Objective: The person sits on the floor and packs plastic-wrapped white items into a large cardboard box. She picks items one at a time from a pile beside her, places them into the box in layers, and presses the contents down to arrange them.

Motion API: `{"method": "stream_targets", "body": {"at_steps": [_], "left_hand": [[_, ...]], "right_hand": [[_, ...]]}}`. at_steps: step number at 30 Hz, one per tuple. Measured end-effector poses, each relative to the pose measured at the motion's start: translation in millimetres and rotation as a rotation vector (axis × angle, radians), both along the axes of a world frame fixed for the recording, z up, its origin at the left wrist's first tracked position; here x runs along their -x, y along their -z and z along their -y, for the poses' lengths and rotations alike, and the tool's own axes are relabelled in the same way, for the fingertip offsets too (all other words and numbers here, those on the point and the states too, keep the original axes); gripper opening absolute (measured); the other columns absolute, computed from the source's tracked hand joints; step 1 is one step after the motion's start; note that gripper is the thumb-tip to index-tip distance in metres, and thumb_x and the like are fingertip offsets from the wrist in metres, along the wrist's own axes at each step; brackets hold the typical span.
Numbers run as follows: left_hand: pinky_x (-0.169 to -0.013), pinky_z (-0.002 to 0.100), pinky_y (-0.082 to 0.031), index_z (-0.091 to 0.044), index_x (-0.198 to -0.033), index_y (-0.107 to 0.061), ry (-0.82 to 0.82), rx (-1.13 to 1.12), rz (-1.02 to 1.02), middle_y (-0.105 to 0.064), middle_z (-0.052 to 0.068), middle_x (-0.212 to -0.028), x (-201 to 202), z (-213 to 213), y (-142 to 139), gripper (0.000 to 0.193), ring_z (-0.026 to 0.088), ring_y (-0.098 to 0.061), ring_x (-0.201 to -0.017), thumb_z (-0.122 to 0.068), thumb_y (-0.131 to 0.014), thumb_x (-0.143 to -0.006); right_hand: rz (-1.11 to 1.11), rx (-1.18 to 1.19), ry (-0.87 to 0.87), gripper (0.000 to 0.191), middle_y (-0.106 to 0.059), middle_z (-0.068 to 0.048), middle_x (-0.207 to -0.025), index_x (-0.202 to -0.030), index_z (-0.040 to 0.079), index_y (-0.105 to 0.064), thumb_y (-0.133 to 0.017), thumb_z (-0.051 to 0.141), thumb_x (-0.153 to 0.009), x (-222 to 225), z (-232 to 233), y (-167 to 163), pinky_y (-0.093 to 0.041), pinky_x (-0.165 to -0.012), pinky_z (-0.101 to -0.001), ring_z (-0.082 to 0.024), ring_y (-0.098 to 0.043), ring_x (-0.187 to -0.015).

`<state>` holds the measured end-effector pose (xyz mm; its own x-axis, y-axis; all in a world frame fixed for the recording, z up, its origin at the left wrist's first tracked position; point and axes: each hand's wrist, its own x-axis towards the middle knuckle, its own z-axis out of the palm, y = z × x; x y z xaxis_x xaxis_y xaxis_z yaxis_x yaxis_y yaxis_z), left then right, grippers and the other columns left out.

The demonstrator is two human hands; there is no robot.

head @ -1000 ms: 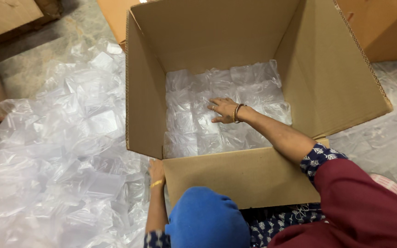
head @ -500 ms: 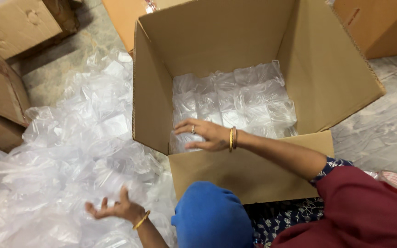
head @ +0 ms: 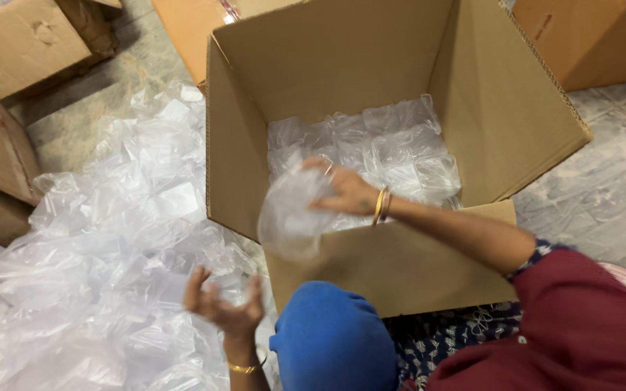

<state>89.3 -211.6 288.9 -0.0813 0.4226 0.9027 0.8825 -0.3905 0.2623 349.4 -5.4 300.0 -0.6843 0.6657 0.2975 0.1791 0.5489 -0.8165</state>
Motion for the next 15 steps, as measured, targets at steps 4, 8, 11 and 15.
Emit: {"method": "stream_targets", "body": {"at_steps": [4,8,11,15], "left_hand": [[-0.102,0.046,-0.049,-0.007,-0.138,-0.052,-0.289,0.699,0.479,-0.06,0.018,-0.132,23.6,43.1,71.3,0.048,0.037,-0.059,-0.113,-0.023,-0.065,-0.094],[-0.107,0.048,-0.042,-0.003,-0.14,-0.05,-0.117,1.238,0.224,-0.053,0.021,-0.141,24.9,72.2,168.7,0.052,0.042,-0.049,-0.129,-0.027,-0.052,-0.094],[-0.109,0.049,-0.04,-0.001,-0.141,-0.048,-0.086,1.245,-0.013,-0.05,0.022,-0.145,29.3,75.8,223.5,0.055,0.044,-0.045,-0.134,-0.029,-0.049,-0.094],[-0.107,0.048,-0.042,-0.004,-0.14,-0.048,-0.13,1.309,-0.084,-0.054,0.021,-0.141,27.3,69.3,257.5,0.056,0.043,-0.048,-0.131,-0.03,-0.053,-0.091]], "right_hand": [[0.497,0.259,0.059,0.078,-0.061,-0.019,-0.129,-0.149,0.006,-0.031,-0.072,0.04,-0.09,-31.8,-67.3,72.8,-0.057,-0.092,-0.04,-0.028,-0.068,-0.107],[0.826,0.598,-0.169,0.091,-0.061,-0.023,-0.129,-0.155,0.006,-0.012,-0.066,0.043,-0.091,-10.7,-75.5,125.5,-0.059,-0.091,-0.0427,-0.03,-0.067,-0.106],[0.894,0.546,-0.264,0.1,-0.063,-0.025,-0.129,-0.158,0.004,-0.003,-0.064,0.049,-0.093,11.3,-66.7,125.7,-0.059,-0.091,-0.042,-0.029,-0.067,-0.11],[1.184,0.39,-0.163,0.103,-0.066,-0.025,-0.128,-0.164,0.013,-0.001,-0.058,0.06,-0.093,21.6,-55.0,108.1,-0.052,-0.098,-0.0448,-0.038,-0.072,-0.113]]}}
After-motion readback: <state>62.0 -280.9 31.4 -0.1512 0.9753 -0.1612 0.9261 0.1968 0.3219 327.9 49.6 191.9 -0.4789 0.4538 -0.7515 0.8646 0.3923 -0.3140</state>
